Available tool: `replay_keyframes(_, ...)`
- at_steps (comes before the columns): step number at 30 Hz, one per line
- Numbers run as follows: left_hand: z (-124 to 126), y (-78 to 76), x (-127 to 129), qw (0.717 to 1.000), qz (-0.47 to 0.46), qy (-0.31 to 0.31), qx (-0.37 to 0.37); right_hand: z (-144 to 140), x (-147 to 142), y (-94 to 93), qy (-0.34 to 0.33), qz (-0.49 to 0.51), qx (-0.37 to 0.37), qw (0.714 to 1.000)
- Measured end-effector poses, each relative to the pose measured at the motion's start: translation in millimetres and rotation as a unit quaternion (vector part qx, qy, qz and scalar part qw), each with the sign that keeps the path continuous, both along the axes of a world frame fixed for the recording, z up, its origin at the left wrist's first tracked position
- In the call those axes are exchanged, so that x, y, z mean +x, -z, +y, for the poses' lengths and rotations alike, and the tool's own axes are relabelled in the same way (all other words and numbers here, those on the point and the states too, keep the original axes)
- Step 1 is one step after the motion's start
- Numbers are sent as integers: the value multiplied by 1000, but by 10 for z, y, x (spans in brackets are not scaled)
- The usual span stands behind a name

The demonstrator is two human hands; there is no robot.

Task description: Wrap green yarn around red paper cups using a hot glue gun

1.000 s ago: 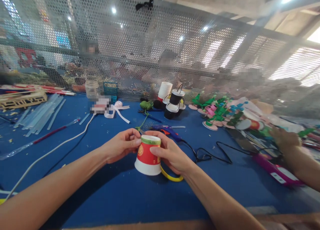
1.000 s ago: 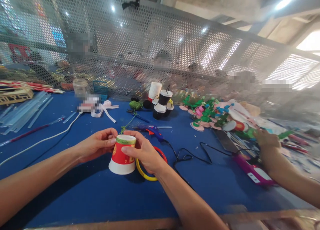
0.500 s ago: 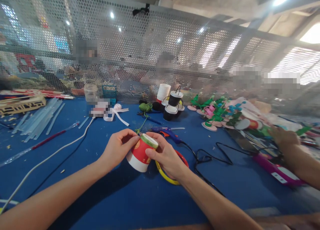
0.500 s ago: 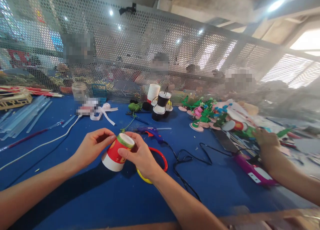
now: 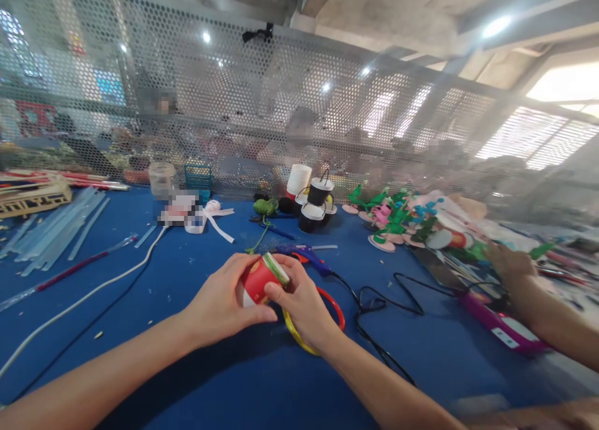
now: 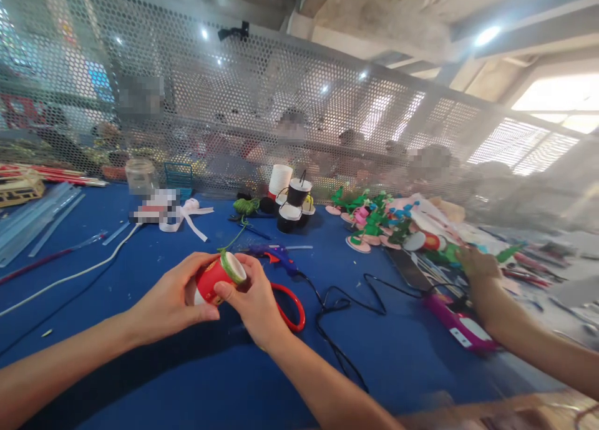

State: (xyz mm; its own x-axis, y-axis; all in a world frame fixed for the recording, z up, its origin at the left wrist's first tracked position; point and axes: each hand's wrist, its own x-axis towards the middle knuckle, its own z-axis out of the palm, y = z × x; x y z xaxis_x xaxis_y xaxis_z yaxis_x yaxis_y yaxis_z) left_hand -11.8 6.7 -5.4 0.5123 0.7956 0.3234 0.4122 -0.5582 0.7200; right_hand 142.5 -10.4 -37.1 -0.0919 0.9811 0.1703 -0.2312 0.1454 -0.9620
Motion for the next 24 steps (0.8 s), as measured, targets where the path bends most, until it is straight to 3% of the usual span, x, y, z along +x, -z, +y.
replay_keyframes(4,34,56,-9,997,69,-26,24,10,36,-42,-25,-79,6,997)
replay_keyframes(6,59,71,-24,992,111,-23,58,24,109,-118,-27,-166,5,986)
replay_keyframes(8,80,75,-38,981,168,-22,98,47,219,-233,14,-273,-2,962)
replay_keyframes(12,96,64,-46,948,279,-34,151,150,492,-506,119,-459,35,879)
replay_keyframes(16,85,29,-46,923,340,-33,175,371,729,-592,167,-671,-16,723)
replay_keyframes(17,82,17,-48,919,353,-30,176,435,767,-562,161,-686,-31,709)
replay_keyframes(20,75,-18,-55,907,382,-19,175,603,813,-392,135,-701,-62,697)
replay_keyframes(24,71,-45,-61,901,402,-2,162,718,782,-183,130,-683,-78,714)
